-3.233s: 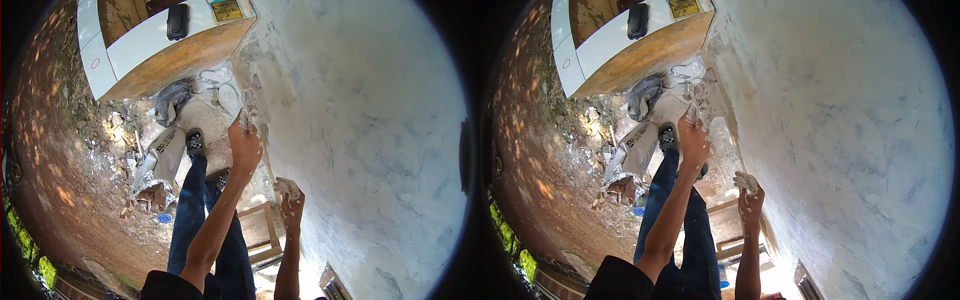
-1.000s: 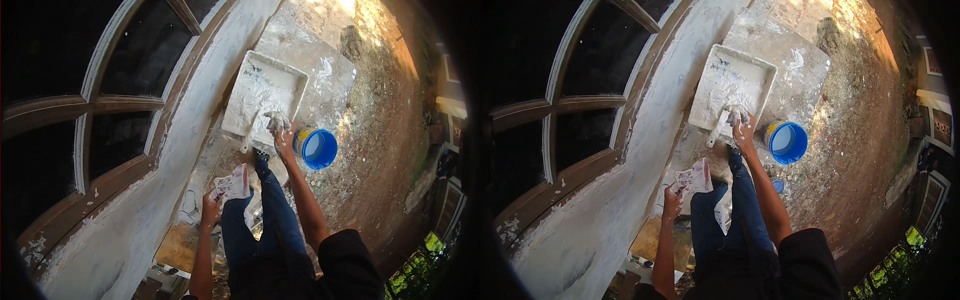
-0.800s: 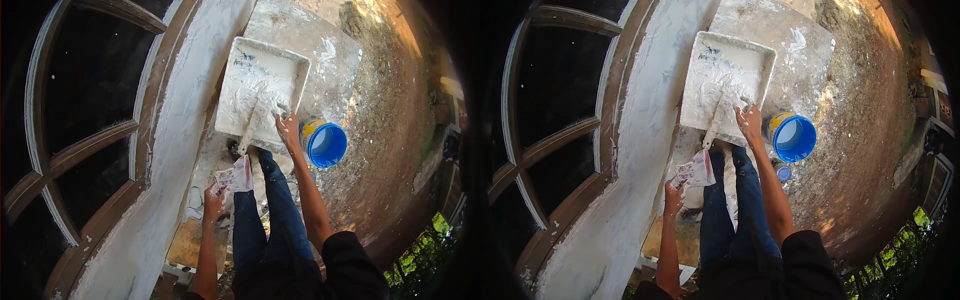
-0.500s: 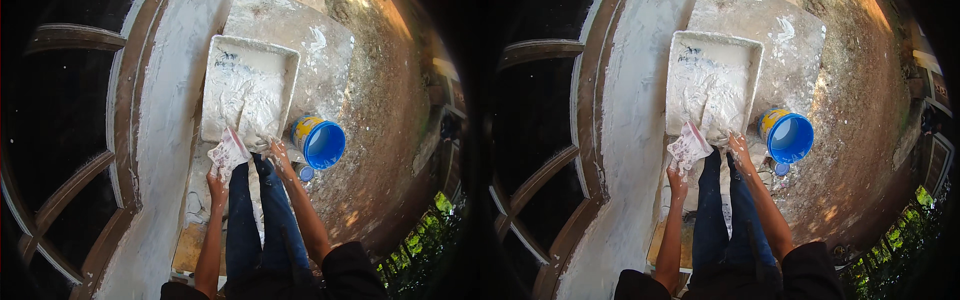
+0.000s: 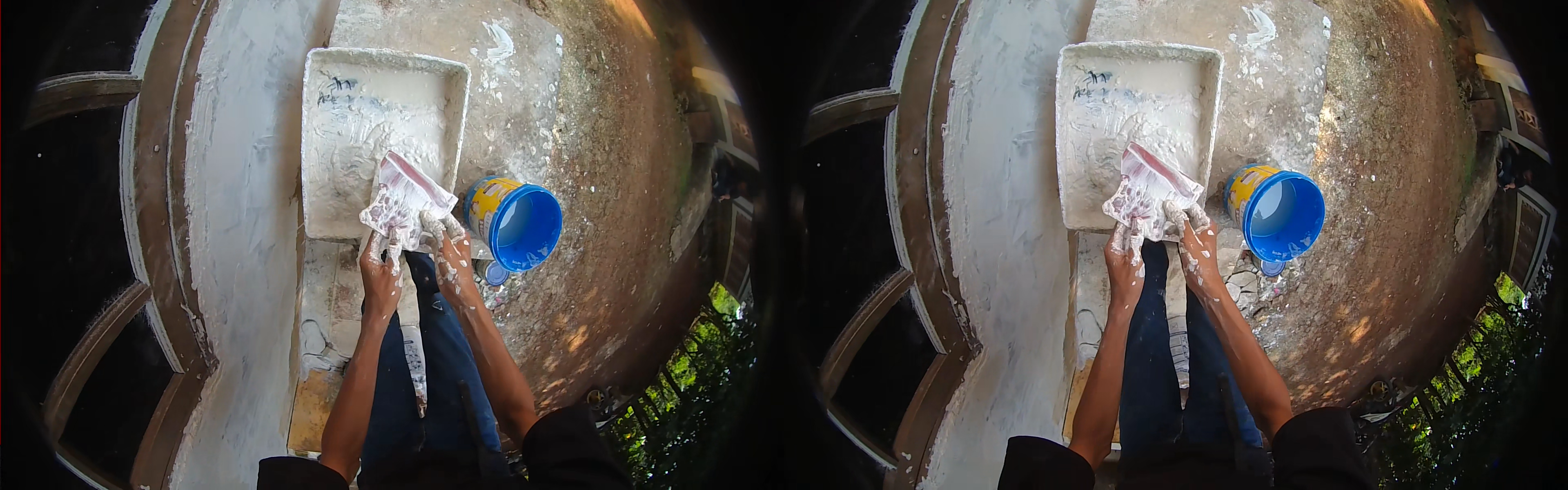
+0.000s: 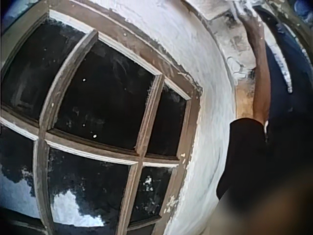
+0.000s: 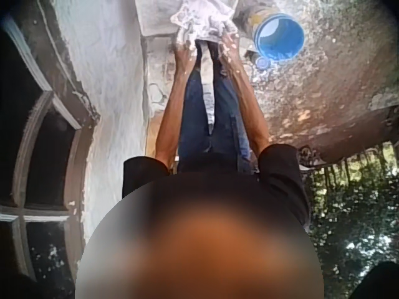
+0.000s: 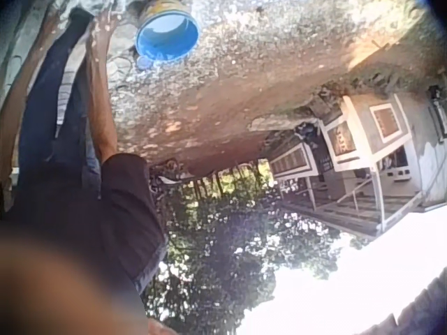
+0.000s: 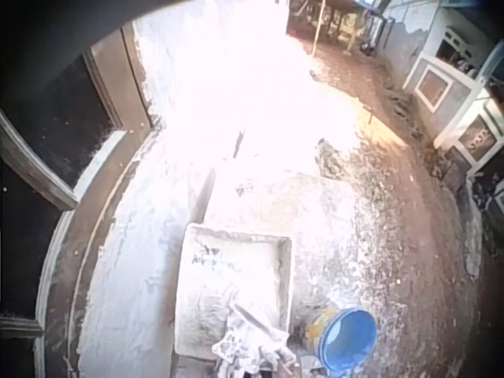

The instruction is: The person applies plaster or putty to an exterior house wall using a putty knife and a trowel.

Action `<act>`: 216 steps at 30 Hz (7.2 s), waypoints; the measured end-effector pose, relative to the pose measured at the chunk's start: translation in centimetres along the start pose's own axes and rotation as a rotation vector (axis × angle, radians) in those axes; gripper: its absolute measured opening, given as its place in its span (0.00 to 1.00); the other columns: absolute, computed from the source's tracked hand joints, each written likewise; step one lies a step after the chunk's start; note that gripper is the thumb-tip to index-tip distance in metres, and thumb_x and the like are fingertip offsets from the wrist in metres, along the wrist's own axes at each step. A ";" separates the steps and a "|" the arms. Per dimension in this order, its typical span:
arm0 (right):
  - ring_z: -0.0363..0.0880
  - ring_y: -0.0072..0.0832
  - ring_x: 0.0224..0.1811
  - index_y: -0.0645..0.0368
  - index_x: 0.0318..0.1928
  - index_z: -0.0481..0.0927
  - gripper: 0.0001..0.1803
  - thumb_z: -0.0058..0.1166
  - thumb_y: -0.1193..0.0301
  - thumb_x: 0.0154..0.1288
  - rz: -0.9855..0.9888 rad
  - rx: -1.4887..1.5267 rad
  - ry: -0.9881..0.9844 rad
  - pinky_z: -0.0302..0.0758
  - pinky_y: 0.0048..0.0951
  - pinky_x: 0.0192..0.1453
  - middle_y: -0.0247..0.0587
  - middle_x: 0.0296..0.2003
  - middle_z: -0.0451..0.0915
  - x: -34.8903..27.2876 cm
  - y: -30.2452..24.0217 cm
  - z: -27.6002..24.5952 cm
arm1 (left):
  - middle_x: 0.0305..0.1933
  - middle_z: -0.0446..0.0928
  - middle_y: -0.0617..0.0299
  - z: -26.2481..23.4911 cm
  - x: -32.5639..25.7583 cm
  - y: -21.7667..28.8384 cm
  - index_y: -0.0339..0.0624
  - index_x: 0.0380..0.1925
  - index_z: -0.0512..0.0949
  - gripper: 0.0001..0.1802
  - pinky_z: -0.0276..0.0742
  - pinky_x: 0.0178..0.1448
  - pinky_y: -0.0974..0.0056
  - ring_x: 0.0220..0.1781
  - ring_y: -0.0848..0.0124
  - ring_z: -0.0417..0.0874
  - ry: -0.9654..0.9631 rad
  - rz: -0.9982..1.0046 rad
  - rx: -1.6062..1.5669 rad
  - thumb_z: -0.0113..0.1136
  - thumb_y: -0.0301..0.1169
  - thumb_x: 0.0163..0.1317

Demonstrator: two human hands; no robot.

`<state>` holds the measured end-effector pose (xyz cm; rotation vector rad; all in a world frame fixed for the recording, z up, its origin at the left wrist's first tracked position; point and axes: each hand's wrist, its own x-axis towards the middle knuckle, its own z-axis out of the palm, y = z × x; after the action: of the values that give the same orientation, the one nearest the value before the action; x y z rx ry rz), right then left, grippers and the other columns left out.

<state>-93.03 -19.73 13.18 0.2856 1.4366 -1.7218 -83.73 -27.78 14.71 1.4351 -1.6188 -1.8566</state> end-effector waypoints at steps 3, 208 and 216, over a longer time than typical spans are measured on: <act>0.73 0.25 0.38 0.63 0.58 0.56 0.24 0.44 0.73 0.63 -0.317 -0.471 0.122 0.71 0.21 0.37 0.40 0.47 0.71 2.7 -4.4 -1.2 | 0.44 0.74 0.48 -0.8 1.0 0.8 0.30 0.45 0.70 0.17 0.68 0.51 0.63 0.46 0.63 0.75 0.022 -0.040 -0.056 0.55 0.25 0.55; 0.72 0.45 0.42 0.68 0.43 0.68 0.24 0.59 0.73 0.43 -0.113 -1.478 -0.925 0.69 0.37 0.44 0.54 0.39 0.73 17.5 -1.7 0.9 | 0.30 0.75 0.40 -3.8 -4.6 -0.7 0.29 0.37 0.69 0.15 0.71 0.38 0.54 0.35 0.44 0.77 -0.064 -0.153 0.645 0.56 0.20 0.47; 0.74 0.43 0.36 0.68 0.37 0.71 0.21 0.58 0.70 0.41 -0.220 -1.489 -0.963 0.70 0.36 0.37 0.52 0.33 0.74 17.4 -0.4 0.9 | 0.27 0.76 0.50 -5.6 -3.2 0.4 0.31 0.38 0.70 0.14 0.71 0.33 0.62 0.27 0.64 0.78 -0.035 -0.148 0.713 0.52 0.16 0.47</act>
<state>-103.61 -28.50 2.51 -1.3201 1.5353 -0.3546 -77.90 -28.79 17.24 1.8251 -2.3964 -1.4224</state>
